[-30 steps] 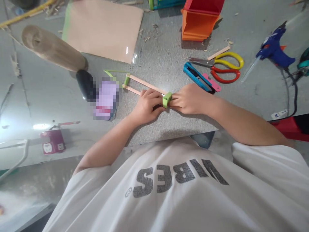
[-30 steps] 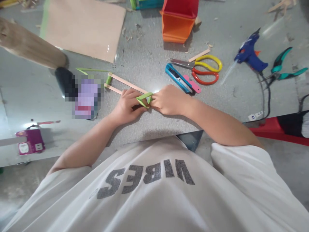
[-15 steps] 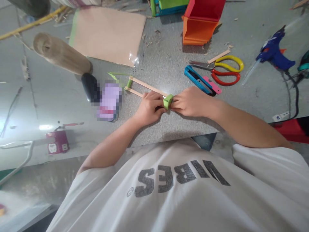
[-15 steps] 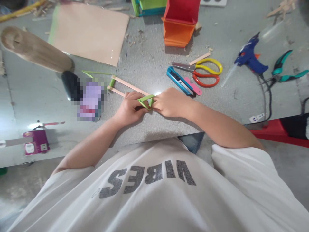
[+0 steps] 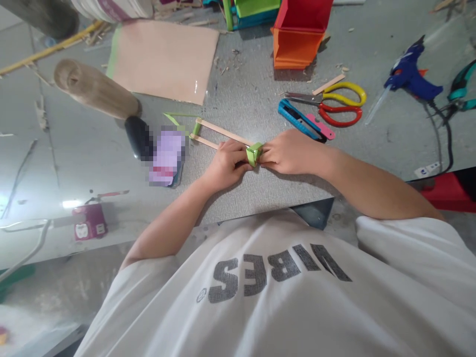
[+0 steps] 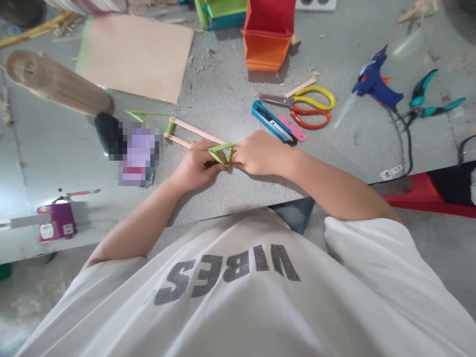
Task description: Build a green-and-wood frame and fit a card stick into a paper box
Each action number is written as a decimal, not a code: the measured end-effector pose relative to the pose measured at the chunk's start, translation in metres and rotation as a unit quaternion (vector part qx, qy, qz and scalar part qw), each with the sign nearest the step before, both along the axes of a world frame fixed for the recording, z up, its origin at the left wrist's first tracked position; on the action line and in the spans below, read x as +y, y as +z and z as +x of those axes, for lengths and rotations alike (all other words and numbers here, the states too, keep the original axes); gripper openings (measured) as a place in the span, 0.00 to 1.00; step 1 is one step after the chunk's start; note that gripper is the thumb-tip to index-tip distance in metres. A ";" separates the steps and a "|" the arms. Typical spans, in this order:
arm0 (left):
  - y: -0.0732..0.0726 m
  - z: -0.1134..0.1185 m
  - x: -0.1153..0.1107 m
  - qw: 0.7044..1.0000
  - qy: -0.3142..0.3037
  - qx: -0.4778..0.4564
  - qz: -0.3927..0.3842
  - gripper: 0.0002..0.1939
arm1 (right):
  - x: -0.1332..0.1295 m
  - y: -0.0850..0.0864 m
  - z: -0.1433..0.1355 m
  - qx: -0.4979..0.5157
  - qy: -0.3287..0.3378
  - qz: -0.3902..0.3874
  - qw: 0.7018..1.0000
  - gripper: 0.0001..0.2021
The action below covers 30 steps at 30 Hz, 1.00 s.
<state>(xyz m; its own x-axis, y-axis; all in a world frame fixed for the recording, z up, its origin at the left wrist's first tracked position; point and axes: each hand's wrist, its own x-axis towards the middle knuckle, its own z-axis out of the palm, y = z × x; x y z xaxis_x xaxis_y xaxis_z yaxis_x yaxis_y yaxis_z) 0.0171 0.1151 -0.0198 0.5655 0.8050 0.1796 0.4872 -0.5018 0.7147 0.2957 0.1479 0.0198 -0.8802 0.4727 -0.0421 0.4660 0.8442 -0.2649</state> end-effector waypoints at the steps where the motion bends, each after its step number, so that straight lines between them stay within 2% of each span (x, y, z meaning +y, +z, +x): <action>1: 0.000 0.000 0.000 1.000 -0.002 0.001 0.005 0.07 | 0.000 0.000 0.000 -0.001 -0.001 -0.002 1.000 0.22; 6: 0.003 0.000 0.000 1.000 -0.013 0.019 0.010 0.12 | 0.001 0.003 -0.001 0.003 -0.022 -0.048 0.999 0.21; 11: 0.004 0.002 -0.002 0.999 0.002 0.026 0.047 0.12 | 0.005 0.018 -0.004 -0.041 -0.049 -0.134 0.989 0.16; 16: 0.004 0.005 -0.005 0.996 0.023 0.053 0.066 0.12 | 0.008 0.029 -0.006 -0.053 -0.066 -0.191 0.978 0.17; 19: 0.004 0.007 -0.006 0.995 0.026 0.066 0.070 0.12 | 0.008 0.029 -0.006 -0.049 -0.071 -0.183 0.979 0.15; 26: 0.006 0.006 -0.010 0.988 0.041 0.127 0.083 0.12 | -0.001 0.028 -0.015 -0.081 -0.086 -0.069 0.991 0.17; 30: 0.004 0.002 -0.012 0.976 0.064 0.175 0.114 0.10 | -0.002 0.028 -0.016 -0.087 -0.086 -0.068 0.990 0.17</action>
<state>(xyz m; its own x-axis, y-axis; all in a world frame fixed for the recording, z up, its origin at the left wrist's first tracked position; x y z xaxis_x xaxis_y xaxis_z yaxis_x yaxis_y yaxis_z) 0.0193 0.1026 -0.0162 0.5222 0.8343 0.1768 0.7503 -0.5480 0.3699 0.2794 0.1461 0.0478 -0.7617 0.5941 -0.2586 0.6476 0.7111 -0.2738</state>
